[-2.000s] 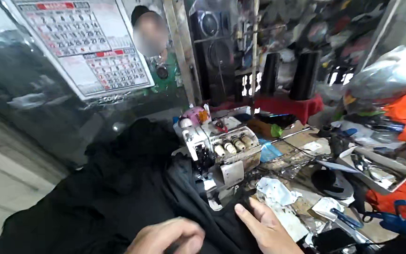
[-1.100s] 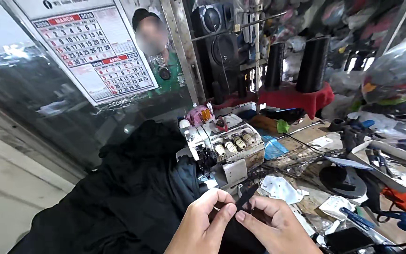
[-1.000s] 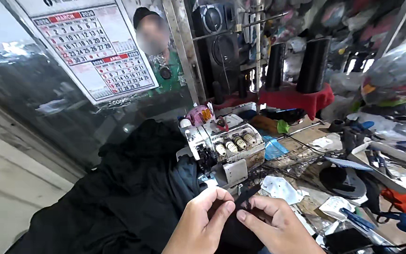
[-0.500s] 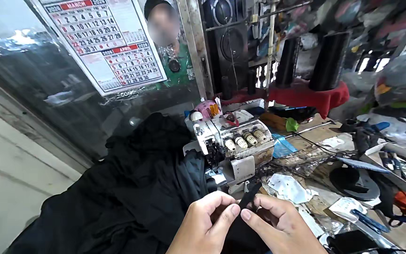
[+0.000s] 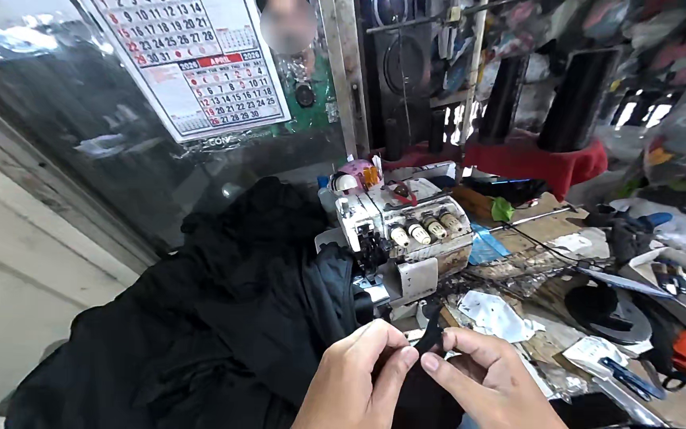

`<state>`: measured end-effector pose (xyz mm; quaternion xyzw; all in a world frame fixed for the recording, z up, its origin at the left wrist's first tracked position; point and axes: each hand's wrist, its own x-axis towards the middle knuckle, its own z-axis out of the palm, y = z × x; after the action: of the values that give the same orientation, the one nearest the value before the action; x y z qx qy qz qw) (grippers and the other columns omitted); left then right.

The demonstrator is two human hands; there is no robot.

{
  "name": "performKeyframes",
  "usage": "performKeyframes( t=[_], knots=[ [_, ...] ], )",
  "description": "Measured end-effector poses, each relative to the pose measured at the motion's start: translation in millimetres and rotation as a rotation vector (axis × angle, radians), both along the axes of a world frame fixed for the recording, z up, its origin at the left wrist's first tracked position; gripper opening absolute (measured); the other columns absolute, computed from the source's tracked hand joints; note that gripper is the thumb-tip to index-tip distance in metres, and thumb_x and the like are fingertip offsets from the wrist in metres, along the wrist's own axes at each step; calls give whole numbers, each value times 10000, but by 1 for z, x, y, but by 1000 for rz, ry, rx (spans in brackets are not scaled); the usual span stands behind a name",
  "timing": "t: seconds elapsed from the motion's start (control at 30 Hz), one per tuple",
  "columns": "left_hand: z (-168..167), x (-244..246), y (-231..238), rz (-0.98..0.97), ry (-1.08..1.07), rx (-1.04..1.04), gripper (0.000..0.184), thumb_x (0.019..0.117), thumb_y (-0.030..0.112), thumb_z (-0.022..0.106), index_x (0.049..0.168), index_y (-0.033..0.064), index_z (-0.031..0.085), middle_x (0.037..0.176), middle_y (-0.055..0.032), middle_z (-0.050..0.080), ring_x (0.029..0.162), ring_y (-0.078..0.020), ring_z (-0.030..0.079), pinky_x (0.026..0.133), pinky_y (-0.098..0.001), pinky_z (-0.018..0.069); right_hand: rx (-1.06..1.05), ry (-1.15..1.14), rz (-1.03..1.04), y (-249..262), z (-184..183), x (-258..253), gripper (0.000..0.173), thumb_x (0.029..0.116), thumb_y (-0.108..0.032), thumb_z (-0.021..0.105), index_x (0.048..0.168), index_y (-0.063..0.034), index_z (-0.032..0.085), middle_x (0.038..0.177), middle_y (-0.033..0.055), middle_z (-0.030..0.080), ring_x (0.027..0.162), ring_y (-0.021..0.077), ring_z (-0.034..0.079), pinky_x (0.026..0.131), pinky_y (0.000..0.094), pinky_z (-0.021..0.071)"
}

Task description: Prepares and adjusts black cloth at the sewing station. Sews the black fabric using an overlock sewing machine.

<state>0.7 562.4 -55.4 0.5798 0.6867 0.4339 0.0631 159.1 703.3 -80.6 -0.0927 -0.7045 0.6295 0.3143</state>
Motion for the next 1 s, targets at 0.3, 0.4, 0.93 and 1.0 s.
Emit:
performKeyframes(
  t=[0.3, 0.4, 0.93, 1.0],
  knots=[
    [-1, -2, -4, -10, 93, -18, 324, 1080, 386, 505, 1073, 167, 744, 966, 64, 714, 887, -28, 669, 789, -246, 575, 28, 135, -133, -9, -5, -3, 123, 950, -114, 704, 953, 8, 718, 826, 42, 721, 669, 75, 660, 607, 222, 569],
    [-4, -3, -5, -12, 128, 7, 321, 1073, 384, 521, 1045, 183, 769, 914, 52, 677, 875, -56, 634, 768, -255, 540, 7, 197, -111, -8, -10, -4, 75, 958, -52, 683, 933, 18, 693, 814, 62, 691, 684, 99, 645, 615, 244, 562],
    [2, 2, -15, 40, 146, 40, 338, 1075, 393, 509, 956, 153, 714, 873, 33, 634, 851, -78, 615, 739, -266, 521, 73, 233, -162, -18, -7, -10, 88, 959, -66, 693, 928, 16, 686, 845, 78, 681, 660, 108, 630, 569, 241, 550],
    [9, 6, -19, 50, 133, 36, 344, 1082, 374, 500, 940, 136, 703, 855, 20, 648, 818, -83, 630, 709, -280, 531, 89, 244, -145, -20, -1, -9, 84, 961, -69, 694, 932, 9, 689, 853, 68, 692, 666, 92, 634, 579, 233, 553]
  ],
)
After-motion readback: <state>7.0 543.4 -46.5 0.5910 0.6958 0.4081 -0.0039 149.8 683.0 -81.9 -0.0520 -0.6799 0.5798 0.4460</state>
